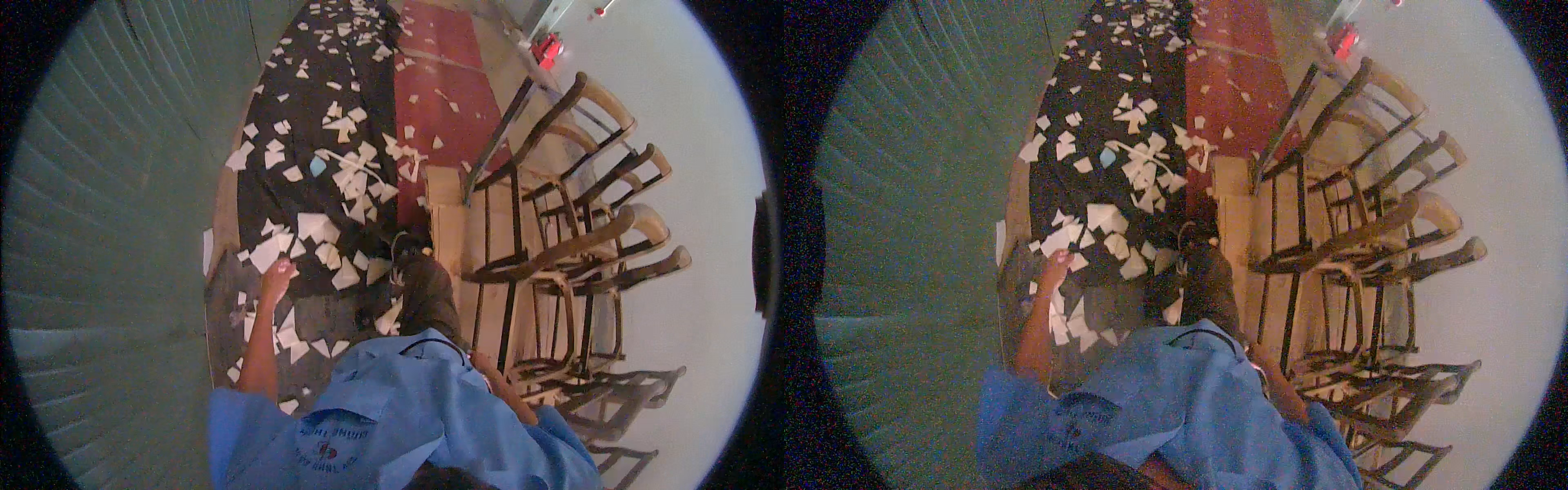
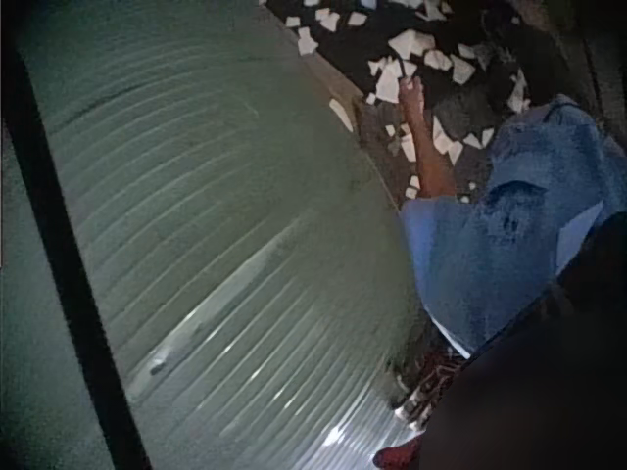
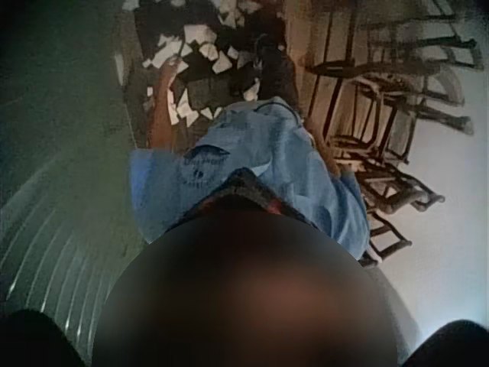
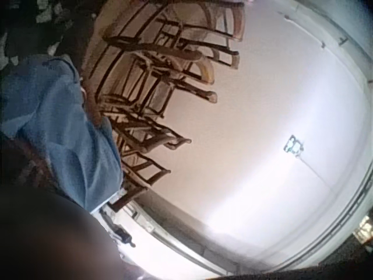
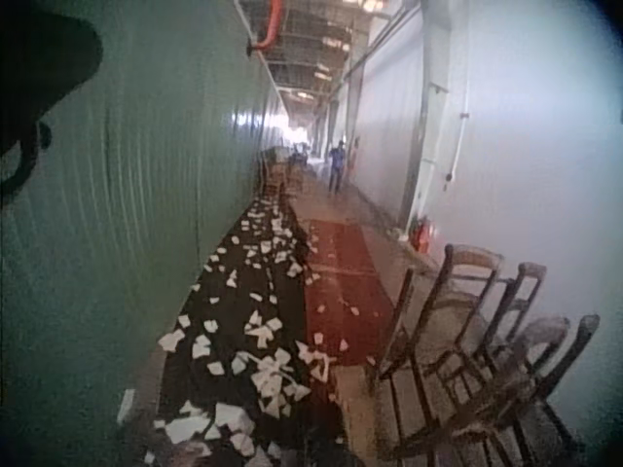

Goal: The person walks through a cluttered room, steps over debris, and then lifts and carries a stack of wooden chairs across the floor. The person moves the chairs from one area to another and sets them down.

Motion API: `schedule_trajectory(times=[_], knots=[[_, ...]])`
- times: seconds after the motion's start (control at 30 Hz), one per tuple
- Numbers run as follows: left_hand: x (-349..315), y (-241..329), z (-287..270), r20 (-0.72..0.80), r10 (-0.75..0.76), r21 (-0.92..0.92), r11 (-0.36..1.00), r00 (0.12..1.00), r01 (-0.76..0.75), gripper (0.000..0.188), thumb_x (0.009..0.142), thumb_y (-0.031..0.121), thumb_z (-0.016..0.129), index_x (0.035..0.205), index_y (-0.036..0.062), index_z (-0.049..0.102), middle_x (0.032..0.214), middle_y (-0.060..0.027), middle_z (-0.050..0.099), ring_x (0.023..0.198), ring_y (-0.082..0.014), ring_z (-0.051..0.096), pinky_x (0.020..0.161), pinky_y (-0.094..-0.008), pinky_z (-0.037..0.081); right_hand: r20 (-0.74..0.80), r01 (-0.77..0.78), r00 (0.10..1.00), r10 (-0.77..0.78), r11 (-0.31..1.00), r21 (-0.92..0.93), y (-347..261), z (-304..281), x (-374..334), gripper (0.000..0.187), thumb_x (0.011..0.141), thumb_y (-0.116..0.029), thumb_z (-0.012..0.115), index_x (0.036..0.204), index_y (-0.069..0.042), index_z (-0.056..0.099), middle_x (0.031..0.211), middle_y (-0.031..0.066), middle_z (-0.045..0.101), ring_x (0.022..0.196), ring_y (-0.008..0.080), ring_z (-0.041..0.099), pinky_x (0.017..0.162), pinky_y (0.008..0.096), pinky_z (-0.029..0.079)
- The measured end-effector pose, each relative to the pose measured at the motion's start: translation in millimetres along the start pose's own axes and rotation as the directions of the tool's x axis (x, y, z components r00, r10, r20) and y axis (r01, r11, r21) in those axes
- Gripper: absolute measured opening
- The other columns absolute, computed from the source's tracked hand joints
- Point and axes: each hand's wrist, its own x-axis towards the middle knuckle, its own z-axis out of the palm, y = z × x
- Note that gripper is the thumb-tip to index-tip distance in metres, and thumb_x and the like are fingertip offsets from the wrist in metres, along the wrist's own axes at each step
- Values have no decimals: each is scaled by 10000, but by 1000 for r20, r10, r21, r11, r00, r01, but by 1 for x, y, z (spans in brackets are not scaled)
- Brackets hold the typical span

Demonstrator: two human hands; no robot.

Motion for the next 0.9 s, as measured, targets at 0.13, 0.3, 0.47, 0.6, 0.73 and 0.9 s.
schedule_trajectory(times=[0.13,0.3,0.47,0.6,0.73,0.9], knots=[[-40,-70,0,17,57,388,920,998,-59,410,951,384,674,1165,35,647,1099,-195,700,970,-269,668,823,-407,509,15,208,978,-210,955,-214,-64,-15,72,484,832,-280,705,1271,-92,623,1110,183,703,974,325,673,802,478,529],[-178,-160,14,192,-416,440,846,889,301,417,983,458,613,1102,61,667,912,-94,692,823,-277,675,699,-444,533,143,322,946,-292,901,-289,-118,-37,145,454,833,-249,719,1241,-76,623,1057,164,704,931,324,676,772,447,529],[-254,-173,57,175,-484,345,846,857,407,420,977,428,642,1159,50,665,980,-98,702,856,-253,675,751,-413,539,90,298,955,-284,915,-271,-110,-55,166,430,829,-249,725,1212,-84,621,1030,157,700,910,318,676,758,439,525],[-249,-174,91,157,-453,224,882,877,416,432,972,405,664,1205,41,663,1034,-100,710,882,-234,676,792,-388,544,89,246,969,-229,924,-294,-84,-60,155,412,826,-250,730,1189,-89,619,1007,150,697,894,312,676,747,433,522],[-191,-145,116,56,-534,-189,824,844,534,450,967,381,687,1251,33,661,1089,-103,718,909,-215,676,834,-363,549,99,226,974,-206,927,-298,-96,-80,139,394,824,-250,735,1166,-95,617,985,144,695,877,307,676,736,427,519],[-141,-89,113,33,-445,-282,855,895,435,514,947,390,723,1258,-13,653,1094,-89,718,914,-152,652,824,-319,541,162,274,960,-230,890,-365,-146,-119,137,372,820,-250,741,1138,-103,616,957,137,691,857,301,676,723,419,514]])
